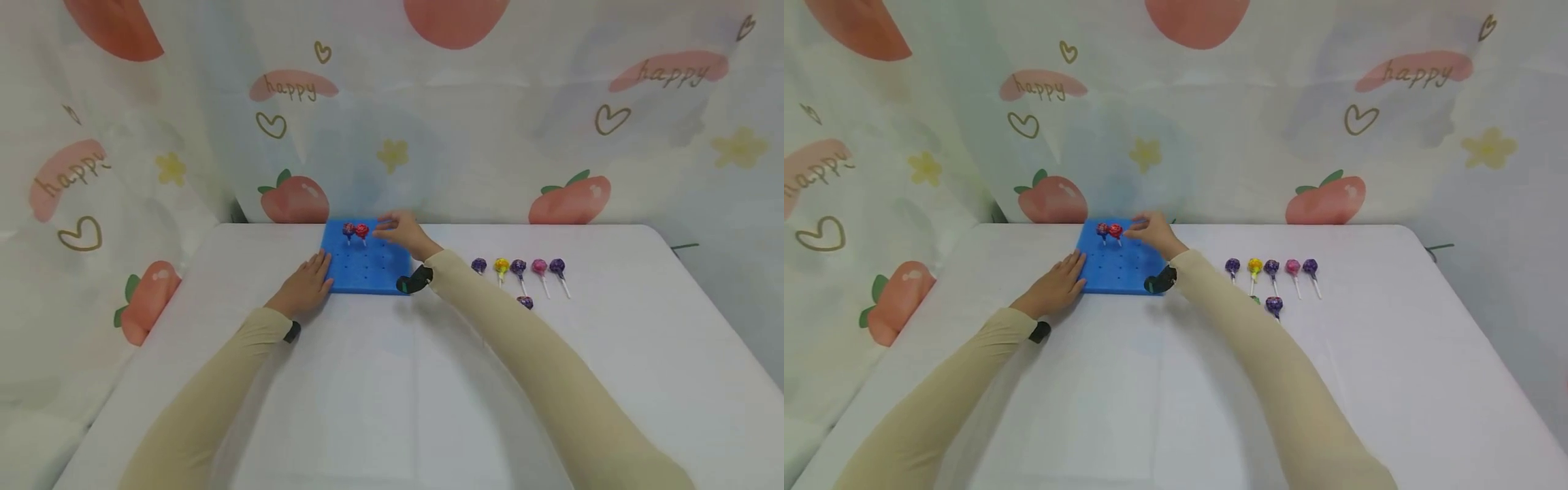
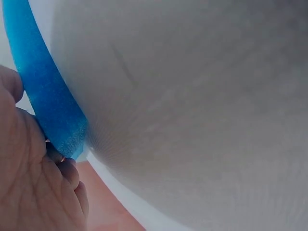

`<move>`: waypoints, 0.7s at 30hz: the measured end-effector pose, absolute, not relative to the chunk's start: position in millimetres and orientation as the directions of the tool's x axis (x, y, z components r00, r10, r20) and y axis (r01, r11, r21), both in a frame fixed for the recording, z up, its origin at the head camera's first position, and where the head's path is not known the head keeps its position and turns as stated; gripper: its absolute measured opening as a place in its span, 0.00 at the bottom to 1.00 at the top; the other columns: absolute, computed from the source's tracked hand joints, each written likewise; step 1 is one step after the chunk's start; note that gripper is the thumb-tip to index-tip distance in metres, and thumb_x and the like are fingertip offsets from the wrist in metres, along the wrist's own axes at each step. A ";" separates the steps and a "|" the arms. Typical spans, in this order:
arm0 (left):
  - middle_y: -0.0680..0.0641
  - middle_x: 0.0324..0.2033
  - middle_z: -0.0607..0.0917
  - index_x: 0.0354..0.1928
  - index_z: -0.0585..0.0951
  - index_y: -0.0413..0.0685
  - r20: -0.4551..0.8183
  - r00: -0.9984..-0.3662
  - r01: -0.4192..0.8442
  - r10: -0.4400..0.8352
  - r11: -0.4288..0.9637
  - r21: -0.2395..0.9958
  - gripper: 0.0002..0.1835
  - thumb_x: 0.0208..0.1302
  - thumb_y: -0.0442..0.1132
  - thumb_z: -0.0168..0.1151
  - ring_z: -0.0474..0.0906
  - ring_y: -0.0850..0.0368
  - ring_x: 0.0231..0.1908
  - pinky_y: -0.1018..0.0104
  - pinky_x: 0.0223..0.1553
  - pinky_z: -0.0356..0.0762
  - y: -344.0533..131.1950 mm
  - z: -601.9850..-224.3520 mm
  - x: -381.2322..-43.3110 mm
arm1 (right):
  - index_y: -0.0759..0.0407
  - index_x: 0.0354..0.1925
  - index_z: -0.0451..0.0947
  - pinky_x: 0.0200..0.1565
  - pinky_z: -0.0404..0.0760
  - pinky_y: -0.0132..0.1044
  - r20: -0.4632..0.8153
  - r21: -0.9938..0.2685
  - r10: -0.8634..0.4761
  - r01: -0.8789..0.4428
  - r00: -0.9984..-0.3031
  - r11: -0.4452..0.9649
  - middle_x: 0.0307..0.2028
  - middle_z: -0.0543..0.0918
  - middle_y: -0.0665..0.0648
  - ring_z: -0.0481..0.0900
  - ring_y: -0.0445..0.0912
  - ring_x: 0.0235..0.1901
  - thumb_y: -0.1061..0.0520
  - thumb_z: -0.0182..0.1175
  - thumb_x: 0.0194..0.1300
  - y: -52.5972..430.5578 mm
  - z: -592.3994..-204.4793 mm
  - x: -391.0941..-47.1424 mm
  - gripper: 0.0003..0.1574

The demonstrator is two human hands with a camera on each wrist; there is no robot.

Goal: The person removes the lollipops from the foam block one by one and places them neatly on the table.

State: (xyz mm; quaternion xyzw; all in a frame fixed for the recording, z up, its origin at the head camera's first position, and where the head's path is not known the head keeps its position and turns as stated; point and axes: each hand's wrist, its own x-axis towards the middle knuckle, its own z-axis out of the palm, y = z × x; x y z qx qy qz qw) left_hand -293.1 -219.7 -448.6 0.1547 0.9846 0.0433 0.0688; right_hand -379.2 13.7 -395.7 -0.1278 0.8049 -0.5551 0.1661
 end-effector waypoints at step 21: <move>0.36 0.73 0.45 0.72 0.45 0.34 -0.113 -0.950 0.282 0.290 0.956 0.080 0.34 0.74 0.49 0.35 0.42 0.41 0.73 0.48 0.73 0.46 -218.0 -450.4 -292.2 | 0.64 0.54 0.76 0.59 0.75 0.43 -0.069 -0.942 -0.271 -0.027 -0.960 0.336 0.53 0.80 0.63 0.76 0.52 0.55 0.60 0.61 0.62 -20.1 -431.7 -385.3 0.22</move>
